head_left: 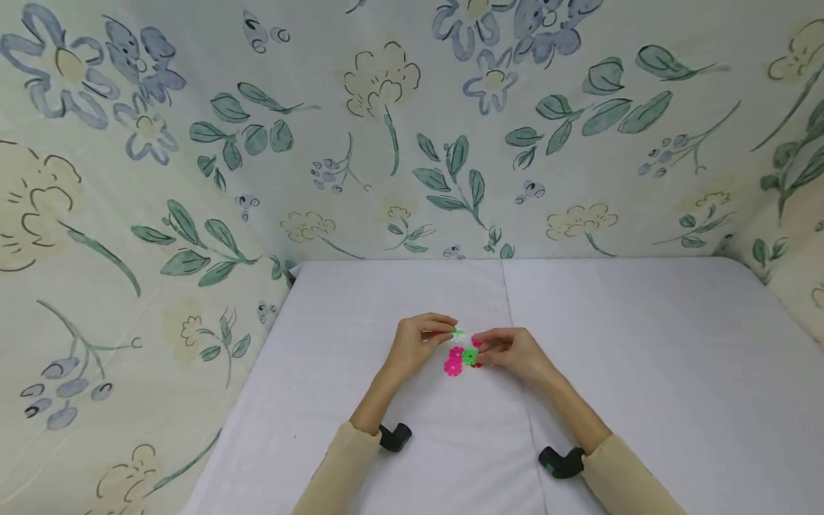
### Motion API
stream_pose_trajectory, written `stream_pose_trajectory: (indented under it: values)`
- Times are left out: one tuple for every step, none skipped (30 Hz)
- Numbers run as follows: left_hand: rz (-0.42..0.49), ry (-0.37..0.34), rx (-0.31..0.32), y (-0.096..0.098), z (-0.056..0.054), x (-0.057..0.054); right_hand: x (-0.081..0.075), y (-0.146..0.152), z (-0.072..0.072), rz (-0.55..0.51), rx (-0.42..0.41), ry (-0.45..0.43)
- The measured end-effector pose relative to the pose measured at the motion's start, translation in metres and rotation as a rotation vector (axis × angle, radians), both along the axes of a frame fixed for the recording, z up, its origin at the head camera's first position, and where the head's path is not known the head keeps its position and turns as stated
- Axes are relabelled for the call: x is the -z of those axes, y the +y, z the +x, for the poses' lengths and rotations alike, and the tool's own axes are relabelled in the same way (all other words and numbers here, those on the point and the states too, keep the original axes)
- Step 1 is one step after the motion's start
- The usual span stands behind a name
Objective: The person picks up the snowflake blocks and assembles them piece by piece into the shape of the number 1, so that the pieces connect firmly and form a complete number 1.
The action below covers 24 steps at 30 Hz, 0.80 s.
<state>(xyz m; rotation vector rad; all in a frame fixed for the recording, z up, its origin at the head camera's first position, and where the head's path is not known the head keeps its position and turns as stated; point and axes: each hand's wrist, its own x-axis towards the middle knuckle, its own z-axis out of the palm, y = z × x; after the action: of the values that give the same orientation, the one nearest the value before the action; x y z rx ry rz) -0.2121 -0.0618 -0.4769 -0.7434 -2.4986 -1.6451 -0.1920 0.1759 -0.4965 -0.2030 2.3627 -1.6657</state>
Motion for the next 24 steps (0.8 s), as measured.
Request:
stream_pose_trajectory:
  values:
    - [0.004,-0.008,0.003,0.0,0.0,0.0,0.001,-0.001,0.0,0.007,-0.006,0.004]
    - [0.006,-0.009,0.005,0.0,0.001,0.0,0.002,-0.002,-0.001,0.014,-0.015,0.011]
    - [0.006,-0.013,0.007,0.0,0.001,-0.001,0.003,-0.003,-0.001,0.024,-0.02,0.019]
    - [0.004,-0.015,0.008,0.0,0.001,-0.001,0.004,-0.005,-0.002,0.036,-0.024,0.025]
    - [0.0,-0.016,0.009,0.0,0.002,-0.001,0.005,-0.006,-0.002,0.049,-0.027,0.033]
    - [-0.005,-0.018,0.01,0.0,0.002,-0.002,0.005,-0.008,-0.003,0.063,-0.028,0.036]
    - [-0.009,-0.02,0.013,0.0,0.002,-0.002,0.006,-0.009,-0.003,0.078,-0.031,0.044]
    - [-0.01,-0.02,0.019,-0.001,0.003,-0.002,0.006,-0.01,-0.004,0.09,-0.029,0.047]
    - [-0.01,-0.026,0.025,-0.001,0.003,-0.002,0.006,-0.011,-0.004,0.103,-0.022,0.048]
    - [-0.009,-0.029,0.032,-0.001,0.003,-0.003,0.006,-0.012,-0.004,0.114,-0.018,0.049]
    - [-0.009,-0.032,0.037,-0.001,0.003,-0.003,0.006,-0.012,-0.004,0.123,-0.016,0.051]
    - [-0.008,-0.037,0.041,-0.002,0.003,-0.003,0.006,-0.013,-0.004,0.132,-0.019,0.055]
    - [-0.008,-0.04,0.042,-0.002,0.003,-0.003,0.006,-0.013,-0.004,0.136,-0.022,0.059]
    - [-0.006,-0.046,0.042,-0.002,0.004,-0.003,0.006,-0.014,-0.004,0.14,-0.023,0.058]
    - [-0.006,-0.052,0.04,-0.003,0.004,-0.002,0.006,-0.014,-0.004,0.145,-0.028,0.064]
    - [-0.005,-0.058,0.039,-0.003,0.004,-0.002,0.006,-0.014,-0.004,0.153,-0.035,0.074]
    - [-0.004,-0.062,0.038,-0.004,0.004,-0.001,0.006,-0.015,-0.004,0.157,-0.041,0.081]
    - [0.002,-0.064,0.041,-0.004,0.004,0.0,0.006,-0.015,-0.004,0.164,-0.043,0.086]
    - [0.013,-0.068,0.045,-0.005,0.004,0.0,0.005,-0.015,-0.003,0.172,-0.039,0.086]
    - [0.023,-0.069,0.052,-0.005,0.003,0.001,0.005,-0.015,-0.003,0.181,-0.036,0.09]
    - [0.028,-0.067,0.058,-0.005,0.003,0.001,0.004,-0.015,-0.003,0.193,-0.029,0.092]
    - [0.035,-0.066,0.064,-0.005,0.003,0.001,0.004,-0.015,-0.002,0.204,-0.024,0.097]
    - [0.041,-0.063,0.07,-0.005,0.003,0.001,0.003,-0.015,-0.001,0.213,-0.021,0.098]
    - [0.046,-0.063,0.074,-0.006,0.003,0.001,0.002,-0.014,-0.001,0.225,-0.018,0.099]
